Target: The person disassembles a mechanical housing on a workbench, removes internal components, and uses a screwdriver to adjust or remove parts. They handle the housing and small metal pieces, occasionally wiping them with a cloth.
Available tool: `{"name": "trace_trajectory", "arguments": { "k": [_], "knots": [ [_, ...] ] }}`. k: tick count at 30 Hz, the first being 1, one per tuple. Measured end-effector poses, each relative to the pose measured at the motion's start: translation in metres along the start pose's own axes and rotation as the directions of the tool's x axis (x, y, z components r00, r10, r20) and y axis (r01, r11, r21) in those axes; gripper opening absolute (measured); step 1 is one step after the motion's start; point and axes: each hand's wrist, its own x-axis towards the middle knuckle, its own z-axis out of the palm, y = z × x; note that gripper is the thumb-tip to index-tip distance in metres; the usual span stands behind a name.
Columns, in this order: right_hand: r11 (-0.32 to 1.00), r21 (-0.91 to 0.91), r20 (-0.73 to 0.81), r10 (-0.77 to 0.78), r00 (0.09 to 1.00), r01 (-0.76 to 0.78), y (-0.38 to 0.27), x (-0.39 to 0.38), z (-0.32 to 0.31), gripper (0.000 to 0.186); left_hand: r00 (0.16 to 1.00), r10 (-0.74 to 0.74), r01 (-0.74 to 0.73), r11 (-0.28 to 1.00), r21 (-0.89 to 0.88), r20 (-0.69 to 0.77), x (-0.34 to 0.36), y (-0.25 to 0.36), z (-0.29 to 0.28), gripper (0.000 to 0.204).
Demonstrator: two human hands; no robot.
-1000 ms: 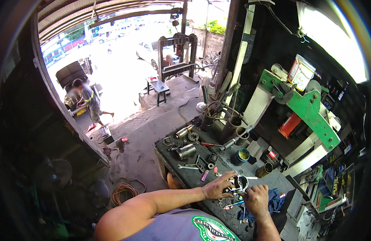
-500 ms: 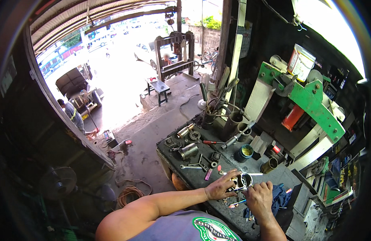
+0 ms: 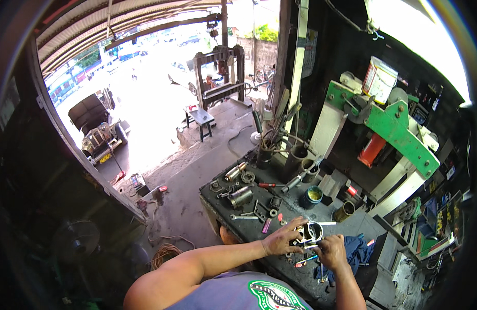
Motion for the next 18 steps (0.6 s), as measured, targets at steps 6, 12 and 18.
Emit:
{"name": "trace_trajectory", "arguments": {
  "k": [6, 12, 18],
  "knots": [
    [0.952, -0.298, -0.085, -0.098, 0.992, 0.068, -0.031, 0.01, -0.031, 0.03, 0.999, -0.041, 0.042, 0.999, 0.033, -0.02, 0.0, 0.004, 0.003, 0.05],
    [0.974, -0.222, 0.012, -0.052, 0.999, 0.053, -0.015, 0.014, -0.022, 0.036, 0.998, -0.002, 0.003, 1.0, 0.009, -0.07, 0.001, 0.004, 0.007, 0.042],
    [0.997, 0.063, -0.024, 0.054, 0.998, -0.052, 0.015, 0.003, 0.037, 0.047, 0.997, -0.032, 0.033, 0.999, 0.013, -0.063, -0.001, 0.004, 0.009, 0.043]
  ]
}}
